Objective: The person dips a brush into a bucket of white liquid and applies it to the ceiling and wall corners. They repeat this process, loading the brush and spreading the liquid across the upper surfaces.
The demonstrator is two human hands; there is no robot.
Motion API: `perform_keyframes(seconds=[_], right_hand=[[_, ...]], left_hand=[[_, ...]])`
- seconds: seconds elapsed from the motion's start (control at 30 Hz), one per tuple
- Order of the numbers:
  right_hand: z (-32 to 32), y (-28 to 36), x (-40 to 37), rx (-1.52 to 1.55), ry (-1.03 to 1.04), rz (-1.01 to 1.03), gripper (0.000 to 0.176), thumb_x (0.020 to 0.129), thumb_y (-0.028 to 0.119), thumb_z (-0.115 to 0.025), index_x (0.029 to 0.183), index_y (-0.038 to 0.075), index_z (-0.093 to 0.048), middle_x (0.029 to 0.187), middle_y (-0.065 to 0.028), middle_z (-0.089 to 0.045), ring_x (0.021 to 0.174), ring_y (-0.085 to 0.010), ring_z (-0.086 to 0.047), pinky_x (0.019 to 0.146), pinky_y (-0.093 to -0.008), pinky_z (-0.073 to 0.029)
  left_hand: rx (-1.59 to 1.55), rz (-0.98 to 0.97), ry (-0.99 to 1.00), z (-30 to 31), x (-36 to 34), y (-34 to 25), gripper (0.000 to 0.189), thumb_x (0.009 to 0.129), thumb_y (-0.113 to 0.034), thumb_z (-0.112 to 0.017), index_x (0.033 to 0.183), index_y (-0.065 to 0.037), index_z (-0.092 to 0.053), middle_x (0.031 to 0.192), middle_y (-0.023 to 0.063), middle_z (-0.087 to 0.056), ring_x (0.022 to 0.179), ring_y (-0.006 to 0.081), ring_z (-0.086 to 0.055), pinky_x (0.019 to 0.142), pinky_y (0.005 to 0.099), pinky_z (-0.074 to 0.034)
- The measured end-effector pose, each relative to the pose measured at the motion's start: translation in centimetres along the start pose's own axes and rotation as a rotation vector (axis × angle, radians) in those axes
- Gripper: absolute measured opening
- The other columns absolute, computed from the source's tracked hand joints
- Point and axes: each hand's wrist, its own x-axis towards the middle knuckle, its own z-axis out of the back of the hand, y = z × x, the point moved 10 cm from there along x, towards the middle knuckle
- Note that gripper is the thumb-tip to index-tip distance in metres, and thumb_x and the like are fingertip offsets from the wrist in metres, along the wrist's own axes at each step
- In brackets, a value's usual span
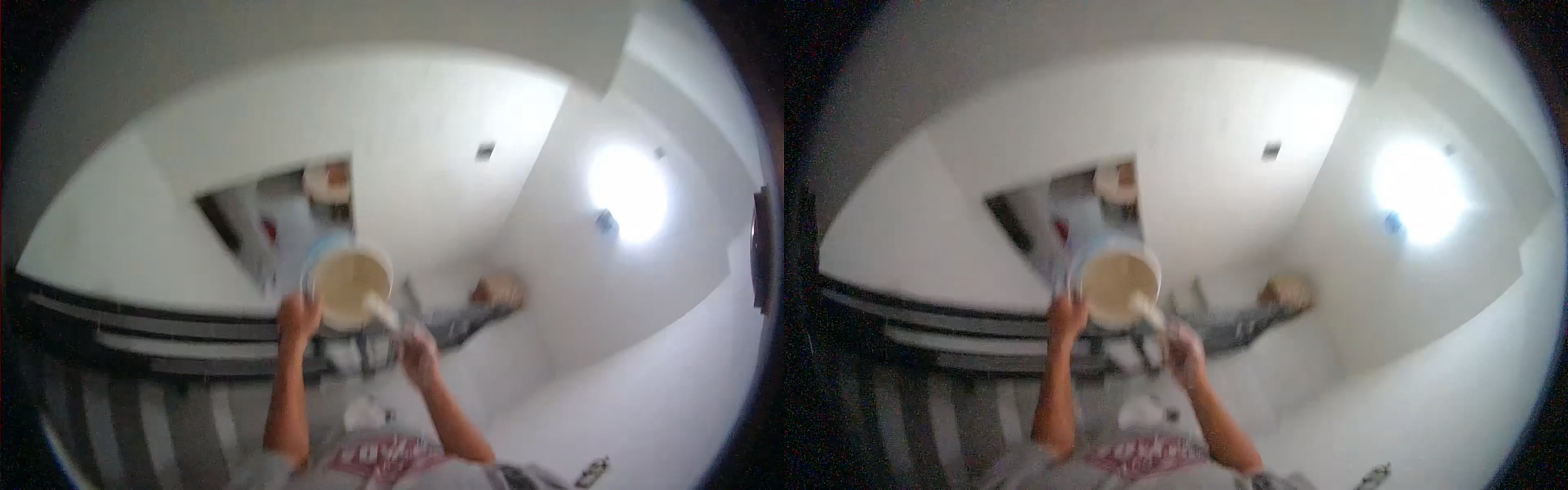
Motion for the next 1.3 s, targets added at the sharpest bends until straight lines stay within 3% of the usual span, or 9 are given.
perform_keyframes(seconds=[0.13,0.37,0.43,0.5,0.63,0.7,0.77,1.03,1.3], right_hand=[[1.1,-1.7,-0.4,-0.101,0.057,-0.101,0.029,0.091,0.024,-0.059,0.111,0.003,-0.063,0.096,-0.0053,-0.068,0.072,-0.0142,-0.058,0.060,-0.0256,-0.046],[-0.3,0.6,-0.8,-0.339,0.188,0.341,0.029,0.092,0.022,-0.068,0.118,0.008,-0.065,0.099,-0.0105,-0.068,0.096,-0.0236,-0.067,0.077,-0.0382,-0.057],[-2.3,1.8,-2.6,-0.181,0.021,0.054,0.036,0.093,0.029,-0.069,0.125,0.012,-0.065,0.134,-0.0144,-0.057,0.111,-0.0256,-0.063,0.101,-0.0467,-0.047],[-4.6,6.6,-2.9,-0.171,-0.094,0.253,0.043,0.093,0.027,-0.061,0.123,-0.003,-0.061,0.096,-0.0101,-0.069,0.070,-0.0140,-0.060,0.063,-0.0257,-0.048],[-13.4,19.8,-7.3,-0.180,0.184,0.664,0.040,0.092,0.019,-0.063,0.120,-0.009,-0.059,0.103,-0.0184,-0.067,0.080,-0.0220,-0.066,0.068,-0.0321,-0.056],[-18.4,25.9,-11.3,-0.263,0.189,1.065,0.045,0.094,0.029,-0.058,0.118,-0.009,-0.059,0.097,-0.0197,-0.069,0.066,-0.0151,-0.062,0.040,-0.0252,-0.044],[-21.9,30.2,-13.5,-0.111,0.378,1.112,0.034,0.095,0.016,-0.059,0.120,-0.007,-0.059,0.107,-0.0162,-0.066,0.086,-0.0240,-0.065,0.084,-0.0357,-0.054],[-36.6,42.1,-19.4,-0.358,0.318,1.567,0.036,0.101,0.018,-0.050,0.127,-0.007,-0.055,0.105,-0.0216,-0.069,0.088,-0.0209,-0.065,0.053,-0.0262,-0.049],[-44.2,46.7,-16.9,-0.502,0.421,1.715,0.034,0.101,0.016,-0.049,0.126,-0.005,-0.058,0.113,-0.0172,-0.068,0.096,-0.0240,-0.068,0.062,-0.0312,-0.056]], left_hand=[[-0.079,-0.056,0.065,-2.0,1.2,2.1,0.042,0.080,-0.036,-0.068,0.083,0.006,-0.069,0.073,0.0252,-0.067,0.067,0.0429,-0.065,0.062,0.0521,-0.050],[-0.239,-0.219,0.230,-2.1,4.3,1.1,0.035,0.070,-0.028,-0.076,0.060,0.004,-0.067,0.049,0.0161,-0.061,0.050,0.0279,-0.066,0.053,0.0436,-0.052],[-0.192,-0.176,0.295,-2.6,3.7,0.9,0.026,0.073,-0.024,-0.076,0.070,0.001,-0.073,0.061,0.0148,-0.069,0.060,0.0291,-0.071,0.061,0.0421,-0.055],[-0.239,-0.190,0.152,-1.6,3.6,1.4,0.026,0.073,-0.024,-0.076,0.069,0.001,-0.072,0.060,0.0163,-0.068,0.062,0.0303,-0.071,0.062,0.0427,-0.055],[-0.205,-0.151,0.113,-3.1,3.9,3.5,0.038,0.068,-0.030,-0.076,0.071,0.008,-0.069,0.070,0.0255,-0.068,0.071,0.0405,-0.070,0.067,0.0484,-0.055],[-0.103,-0.080,0.070,-1.0,3.5,2.8,0.042,0.067,-0.033,-0.076,0.072,0.009,-0.069,0.075,0.0293,-0.067,0.078,0.0461,-0.068,0.071,0.0508,-0.054],[-0.185,-0.102,0.108,-2.2,3.4,3.7,0.043,0.067,-0.034,-0.076,0.072,0.009,-0.069,0.073,0.0298,-0.067,0.076,0.0472,-0.068,0.070,0.0511,-0.054],[-0.120,-0.108,0.062,-0.8,1.9,2.1,0.040,0.069,-0.032,-0.075,0.067,0.007,-0.067,0.067,0.0264,-0.067,0.069,0.0443,-0.069,0.066,0.0488,-0.054],[-0.125,-0.118,0.057,-0.1,1.8,2.0,0.042,0.069,-0.035,-0.075,0.073,0.006,-0.070,0.074,0.0273,-0.068,0.075,0.0438,-0.069,0.072,0.0502,-0.056]])
